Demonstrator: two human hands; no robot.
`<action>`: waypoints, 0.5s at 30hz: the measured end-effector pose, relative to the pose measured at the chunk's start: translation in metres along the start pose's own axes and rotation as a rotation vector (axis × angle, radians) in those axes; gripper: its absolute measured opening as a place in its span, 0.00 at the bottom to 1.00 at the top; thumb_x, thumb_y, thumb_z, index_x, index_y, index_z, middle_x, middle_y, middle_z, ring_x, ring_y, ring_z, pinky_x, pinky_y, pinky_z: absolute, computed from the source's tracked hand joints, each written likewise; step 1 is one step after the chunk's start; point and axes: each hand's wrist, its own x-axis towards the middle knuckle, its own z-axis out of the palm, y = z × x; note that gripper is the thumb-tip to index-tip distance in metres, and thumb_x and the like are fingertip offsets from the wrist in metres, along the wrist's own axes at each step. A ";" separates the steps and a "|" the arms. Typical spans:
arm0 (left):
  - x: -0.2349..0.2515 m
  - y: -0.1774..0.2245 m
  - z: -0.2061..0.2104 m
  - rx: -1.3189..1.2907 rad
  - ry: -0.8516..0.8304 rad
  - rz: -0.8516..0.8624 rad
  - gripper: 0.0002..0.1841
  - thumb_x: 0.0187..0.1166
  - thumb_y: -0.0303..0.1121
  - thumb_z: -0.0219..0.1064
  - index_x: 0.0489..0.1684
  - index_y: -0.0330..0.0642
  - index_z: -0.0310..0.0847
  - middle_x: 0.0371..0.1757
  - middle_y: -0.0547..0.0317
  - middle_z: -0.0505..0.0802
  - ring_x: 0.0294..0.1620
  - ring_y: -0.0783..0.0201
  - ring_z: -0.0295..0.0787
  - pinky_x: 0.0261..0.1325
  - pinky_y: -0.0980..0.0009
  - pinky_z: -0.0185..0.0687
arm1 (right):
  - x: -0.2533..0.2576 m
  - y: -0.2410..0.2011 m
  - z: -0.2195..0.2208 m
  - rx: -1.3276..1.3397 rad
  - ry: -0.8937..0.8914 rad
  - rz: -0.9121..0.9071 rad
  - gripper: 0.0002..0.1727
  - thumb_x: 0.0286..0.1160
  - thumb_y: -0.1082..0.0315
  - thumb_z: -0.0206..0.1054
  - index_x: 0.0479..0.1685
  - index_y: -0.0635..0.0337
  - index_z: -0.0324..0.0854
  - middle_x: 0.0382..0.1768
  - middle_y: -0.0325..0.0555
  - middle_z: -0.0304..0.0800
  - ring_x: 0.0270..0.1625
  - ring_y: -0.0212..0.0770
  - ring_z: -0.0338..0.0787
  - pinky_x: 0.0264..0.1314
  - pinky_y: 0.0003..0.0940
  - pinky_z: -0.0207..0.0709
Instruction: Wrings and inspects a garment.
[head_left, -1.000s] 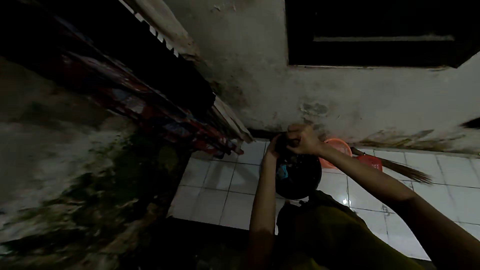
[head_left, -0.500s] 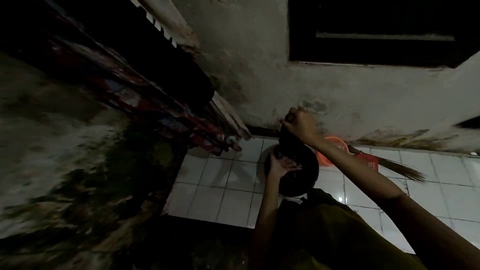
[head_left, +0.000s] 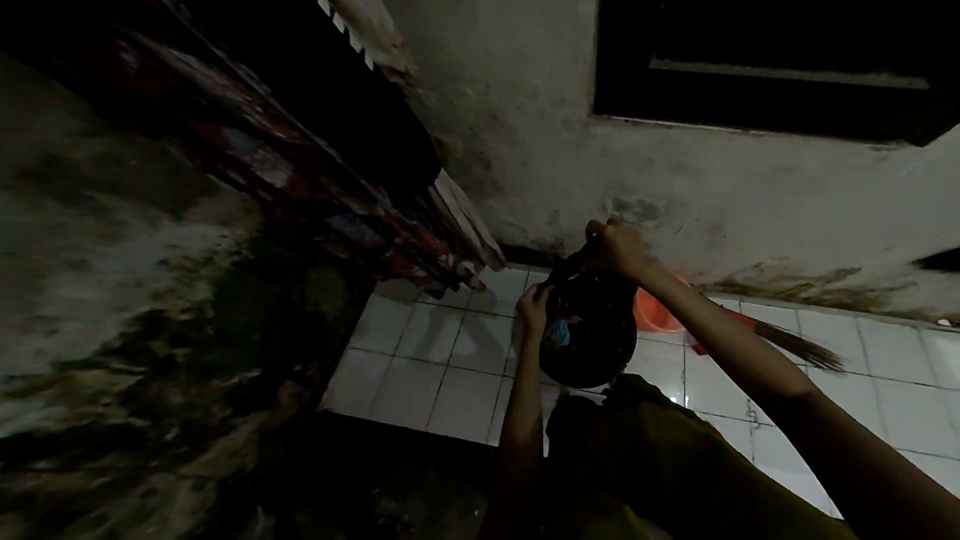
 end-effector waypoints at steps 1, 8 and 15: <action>0.003 -0.007 0.001 0.006 -0.054 -0.008 0.14 0.85 0.31 0.66 0.57 0.28 0.86 0.51 0.37 0.93 0.52 0.50 0.90 0.63 0.54 0.81 | -0.005 -0.002 0.003 0.006 0.024 -0.011 0.29 0.62 0.60 0.84 0.65 0.56 0.83 0.56 0.67 0.86 0.57 0.68 0.88 0.55 0.65 0.80; -0.033 -0.018 0.047 -0.747 -0.261 -0.518 0.28 0.95 0.46 0.47 0.90 0.43 0.57 0.84 0.44 0.73 0.80 0.48 0.73 0.73 0.48 0.74 | -0.010 -0.006 -0.003 0.153 0.155 -0.060 0.14 0.69 0.64 0.77 0.54 0.54 0.92 0.51 0.61 0.90 0.52 0.61 0.90 0.53 0.62 0.82; -0.062 0.019 0.074 -1.374 -0.403 -0.441 0.65 0.61 0.85 0.09 0.93 0.38 0.28 0.89 0.29 0.60 0.80 0.33 0.73 0.68 0.40 0.81 | -0.034 -0.037 -0.019 0.325 0.439 -0.212 0.09 0.66 0.69 0.77 0.43 0.60 0.91 0.37 0.55 0.84 0.38 0.52 0.85 0.38 0.49 0.80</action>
